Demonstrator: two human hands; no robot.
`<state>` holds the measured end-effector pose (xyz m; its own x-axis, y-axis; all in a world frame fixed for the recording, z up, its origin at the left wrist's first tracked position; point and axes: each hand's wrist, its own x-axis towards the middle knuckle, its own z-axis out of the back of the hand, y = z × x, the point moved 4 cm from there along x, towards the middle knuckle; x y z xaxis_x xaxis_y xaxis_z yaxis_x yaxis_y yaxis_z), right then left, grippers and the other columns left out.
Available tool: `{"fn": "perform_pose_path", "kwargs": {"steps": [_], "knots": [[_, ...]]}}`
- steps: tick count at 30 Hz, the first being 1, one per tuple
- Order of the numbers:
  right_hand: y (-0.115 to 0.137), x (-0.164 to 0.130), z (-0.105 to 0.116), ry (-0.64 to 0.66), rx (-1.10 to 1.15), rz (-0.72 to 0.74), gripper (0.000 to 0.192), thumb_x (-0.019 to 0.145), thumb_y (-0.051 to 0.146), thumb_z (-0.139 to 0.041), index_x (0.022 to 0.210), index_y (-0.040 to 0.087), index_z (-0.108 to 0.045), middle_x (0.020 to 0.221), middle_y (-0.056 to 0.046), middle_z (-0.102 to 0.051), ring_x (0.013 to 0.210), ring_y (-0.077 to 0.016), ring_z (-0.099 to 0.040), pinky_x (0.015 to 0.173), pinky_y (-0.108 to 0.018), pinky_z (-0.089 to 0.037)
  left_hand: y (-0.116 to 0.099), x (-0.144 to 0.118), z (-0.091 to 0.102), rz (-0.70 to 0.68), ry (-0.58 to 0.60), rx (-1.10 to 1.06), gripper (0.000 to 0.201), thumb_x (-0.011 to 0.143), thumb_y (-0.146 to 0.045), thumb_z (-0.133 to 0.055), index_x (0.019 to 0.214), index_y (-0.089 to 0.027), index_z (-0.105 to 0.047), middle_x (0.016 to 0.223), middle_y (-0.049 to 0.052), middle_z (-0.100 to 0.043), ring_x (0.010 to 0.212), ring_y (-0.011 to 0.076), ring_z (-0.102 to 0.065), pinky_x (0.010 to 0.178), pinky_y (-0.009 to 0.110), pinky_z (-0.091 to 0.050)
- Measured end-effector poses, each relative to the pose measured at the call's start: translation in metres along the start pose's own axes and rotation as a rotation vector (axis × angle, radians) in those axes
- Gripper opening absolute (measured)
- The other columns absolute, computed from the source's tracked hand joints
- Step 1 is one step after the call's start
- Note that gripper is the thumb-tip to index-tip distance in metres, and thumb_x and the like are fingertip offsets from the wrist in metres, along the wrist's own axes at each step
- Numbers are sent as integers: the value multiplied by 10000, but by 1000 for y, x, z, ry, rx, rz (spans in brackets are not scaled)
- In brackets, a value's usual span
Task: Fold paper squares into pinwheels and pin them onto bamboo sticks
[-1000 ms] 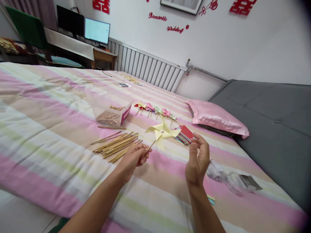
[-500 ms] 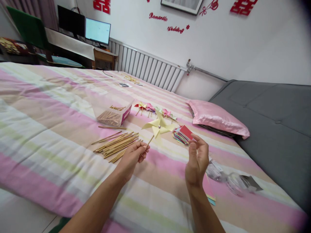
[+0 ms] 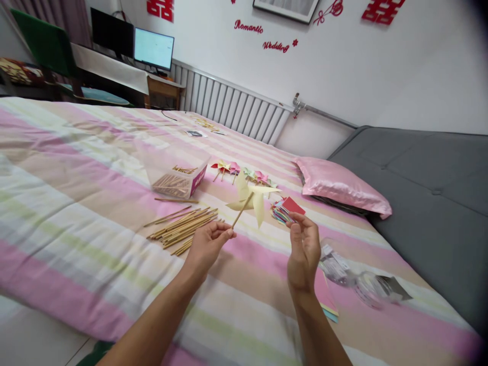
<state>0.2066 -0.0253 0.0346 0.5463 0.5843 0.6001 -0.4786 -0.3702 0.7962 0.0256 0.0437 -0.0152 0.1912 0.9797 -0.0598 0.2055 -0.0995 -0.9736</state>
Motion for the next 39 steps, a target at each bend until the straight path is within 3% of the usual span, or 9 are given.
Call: {"fn": "perform_pose_path", "kwargs": {"steps": [13,21,26,32,39], "knots": [[-1,-3,-1,47,-60,-25,309,852,400,-528,1061,181,-591,1079,-84,-626,999,-225,-565,883,-391,-409,1,0,-1,-21,32,13,210,644,-330,-720,732,-158,-637,724,42,-690,775,186,-636,753,288,-439],[-21,3,-4,48,213,-292,348,819,438,-537,1029,173,-619,1092,-86,-632,947,-209,-581,894,-402,-400,-1,-4,-9,-8,156,69,228,687,-382,-677,747,-163,-649,698,41,-691,733,189,-629,679,281,-424],[-25,5,-3,23,313,-428,453,731,393,-649,1121,179,-568,1193,-94,-591,1103,-219,-545,908,-361,-402,-3,-7,-12,-23,196,119,237,727,-406,-631,721,-170,-656,691,43,-694,712,182,-615,664,277,-407],[-10,2,-10,176,441,-436,390,727,341,-675,1075,180,-606,1109,-64,-642,1069,-205,-571,893,-345,-425,0,-10,-17,15,255,150,253,739,-417,-621,698,-168,-644,701,45,-699,704,173,-606,682,272,-398],[-14,-1,-12,126,556,-458,348,684,261,-744,1004,149,-665,977,-56,-701,1013,-207,-606,962,-389,-408,3,-17,-27,45,352,142,251,752,-409,-622,713,-163,-650,701,46,-690,706,171,-601,685,271,-406]]}}
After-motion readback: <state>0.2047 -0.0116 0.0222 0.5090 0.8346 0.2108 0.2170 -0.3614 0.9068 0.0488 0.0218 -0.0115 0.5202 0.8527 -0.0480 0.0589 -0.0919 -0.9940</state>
